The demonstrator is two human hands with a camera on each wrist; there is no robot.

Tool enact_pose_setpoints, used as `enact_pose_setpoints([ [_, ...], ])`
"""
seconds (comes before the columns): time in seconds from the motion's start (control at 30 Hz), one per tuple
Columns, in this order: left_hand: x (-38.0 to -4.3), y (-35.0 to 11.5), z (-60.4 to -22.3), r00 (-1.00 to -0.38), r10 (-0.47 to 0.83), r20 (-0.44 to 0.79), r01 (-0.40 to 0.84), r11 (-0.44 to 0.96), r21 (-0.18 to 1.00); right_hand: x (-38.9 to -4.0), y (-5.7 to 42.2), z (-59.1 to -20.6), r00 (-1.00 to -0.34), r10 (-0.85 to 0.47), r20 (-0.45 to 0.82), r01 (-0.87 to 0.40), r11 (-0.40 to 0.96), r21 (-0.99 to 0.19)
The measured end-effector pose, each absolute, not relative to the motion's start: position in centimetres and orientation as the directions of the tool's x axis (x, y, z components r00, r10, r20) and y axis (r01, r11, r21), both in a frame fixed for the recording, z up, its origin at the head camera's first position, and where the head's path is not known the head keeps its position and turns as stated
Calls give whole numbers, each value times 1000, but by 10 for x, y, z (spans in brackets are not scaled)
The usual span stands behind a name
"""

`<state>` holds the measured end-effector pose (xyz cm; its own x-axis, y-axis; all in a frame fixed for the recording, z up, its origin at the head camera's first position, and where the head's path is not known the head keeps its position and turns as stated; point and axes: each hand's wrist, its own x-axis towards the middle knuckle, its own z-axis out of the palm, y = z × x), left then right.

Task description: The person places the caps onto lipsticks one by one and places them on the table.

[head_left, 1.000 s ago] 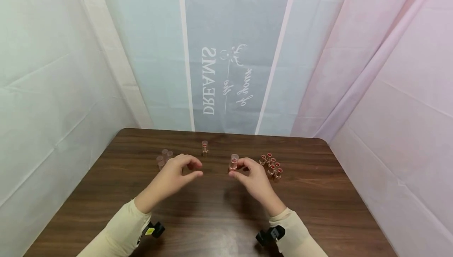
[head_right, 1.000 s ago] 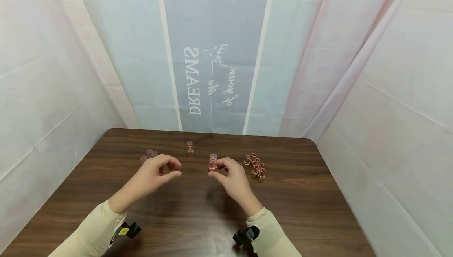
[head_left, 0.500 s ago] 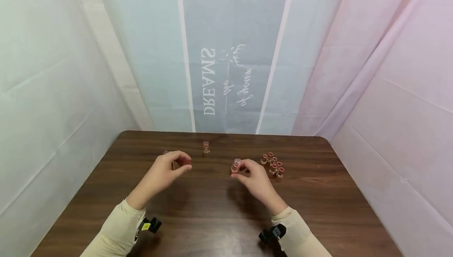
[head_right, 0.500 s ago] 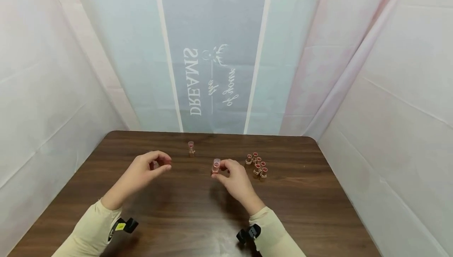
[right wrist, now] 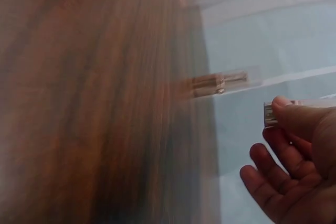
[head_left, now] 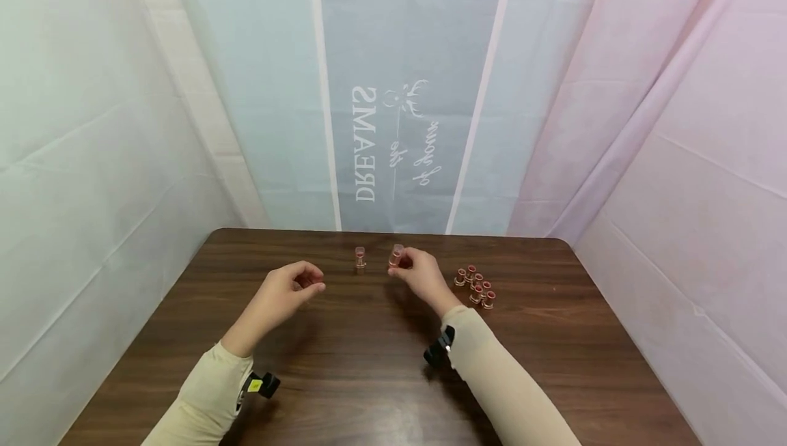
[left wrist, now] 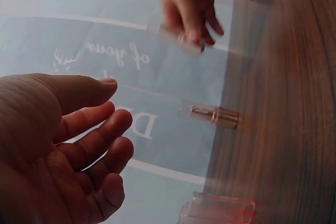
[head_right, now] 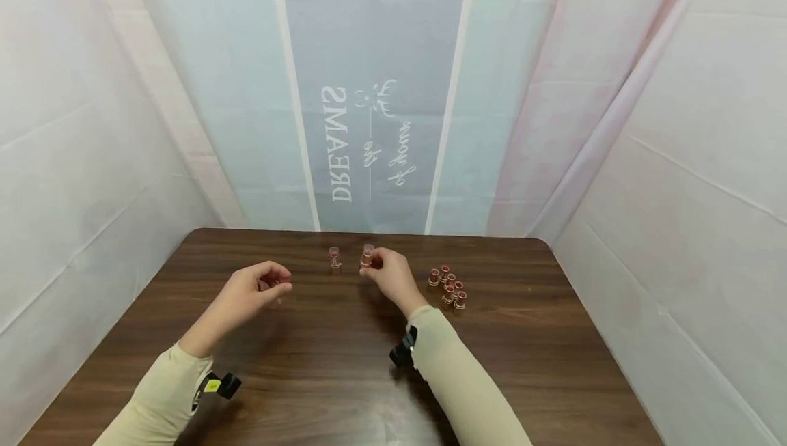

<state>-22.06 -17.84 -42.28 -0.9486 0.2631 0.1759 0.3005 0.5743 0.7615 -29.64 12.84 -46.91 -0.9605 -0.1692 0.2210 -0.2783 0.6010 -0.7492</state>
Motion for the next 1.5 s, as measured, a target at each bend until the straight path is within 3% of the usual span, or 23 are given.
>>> enact_pose_setpoints([
  [0.4, -221, -179, -426, -939, 283, 195, 332, 595, 732, -335, 96, -491, -981, -159, 115, -193, 675, -712],
  [0.57, -221, -179, -425, -939, 287, 189, 330, 595, 733, -337, 90, -499, -990, -117, 78, -138, 718, -682],
  [0.83, -220, -178, -423, -935, 294, 197, 341, 596, 727, -334, 83, -501, -989, -122, 88, -150, 754, -640],
  [1.1, -221, -180, -424, -932, 309, 189, 346, 603, 719, -333, 84, -499, -990, -130, 60, -136, 718, -683],
  [1.23, -221, -180, -425, -934, 308, 180, 338, 603, 723, -334, 95, -489, -990, -132, 57, -131, 668, -733],
  [1.5, -222, -181, -422, -926, 312, 213, 364, 588, 723, -312, 135, -429, -962, -129, 240, -270, 574, -773],
])
